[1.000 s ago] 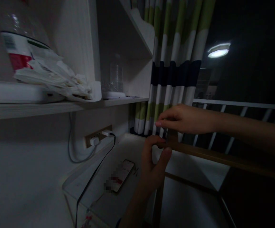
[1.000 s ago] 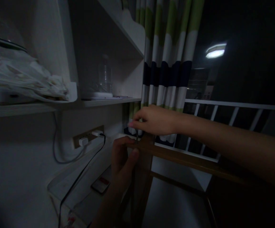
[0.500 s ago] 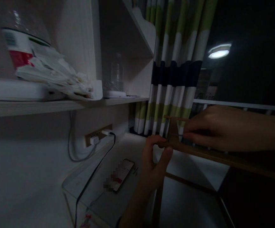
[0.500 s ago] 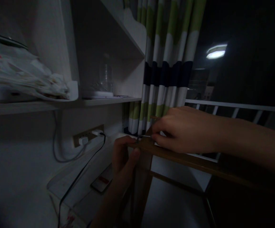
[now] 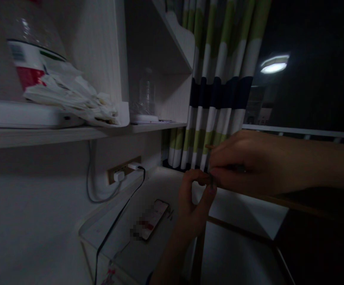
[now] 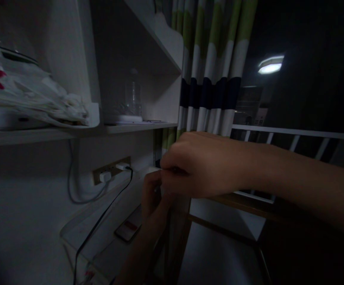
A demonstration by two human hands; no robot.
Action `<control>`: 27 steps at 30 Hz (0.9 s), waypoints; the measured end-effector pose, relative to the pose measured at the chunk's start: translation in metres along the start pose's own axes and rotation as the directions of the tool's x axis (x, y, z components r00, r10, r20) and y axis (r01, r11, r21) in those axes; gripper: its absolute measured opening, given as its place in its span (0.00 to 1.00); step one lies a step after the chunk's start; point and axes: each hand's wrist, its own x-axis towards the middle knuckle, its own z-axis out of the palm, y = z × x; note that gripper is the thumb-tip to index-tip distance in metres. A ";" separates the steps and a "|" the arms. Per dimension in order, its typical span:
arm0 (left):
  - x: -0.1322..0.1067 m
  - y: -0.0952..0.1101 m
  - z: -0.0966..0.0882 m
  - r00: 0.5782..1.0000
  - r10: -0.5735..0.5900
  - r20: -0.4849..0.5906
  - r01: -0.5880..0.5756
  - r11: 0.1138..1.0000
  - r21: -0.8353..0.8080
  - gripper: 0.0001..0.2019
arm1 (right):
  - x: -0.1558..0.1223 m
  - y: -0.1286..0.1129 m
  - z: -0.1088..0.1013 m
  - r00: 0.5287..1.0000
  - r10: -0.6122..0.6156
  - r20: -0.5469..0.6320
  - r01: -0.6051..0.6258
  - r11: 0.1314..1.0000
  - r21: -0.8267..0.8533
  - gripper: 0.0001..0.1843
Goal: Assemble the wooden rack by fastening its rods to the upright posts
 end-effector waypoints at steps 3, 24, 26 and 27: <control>0.000 0.001 0.000 1.000 -0.018 0.001 0.018 1.000 -0.004 0.08 | 0.008 0.000 0.000 0.997 -0.041 -0.064 0.038 0.998 -0.056 0.12; 0.010 0.009 0.001 0.984 -0.172 -0.052 0.172 0.985 0.001 0.05 | 0.023 0.017 0.008 0.991 0.127 0.047 -0.135 0.941 0.309 0.03; 0.012 0.008 0.001 0.982 -0.176 -0.065 0.176 0.984 -0.011 0.05 | 0.022 0.018 0.011 0.987 0.158 0.027 -0.157 0.925 0.345 0.02; 0.013 0.008 0.002 0.979 -0.186 -0.080 0.185 0.982 -0.025 0.05 | 0.021 0.019 0.013 0.985 0.174 0.008 -0.166 0.923 0.348 0.01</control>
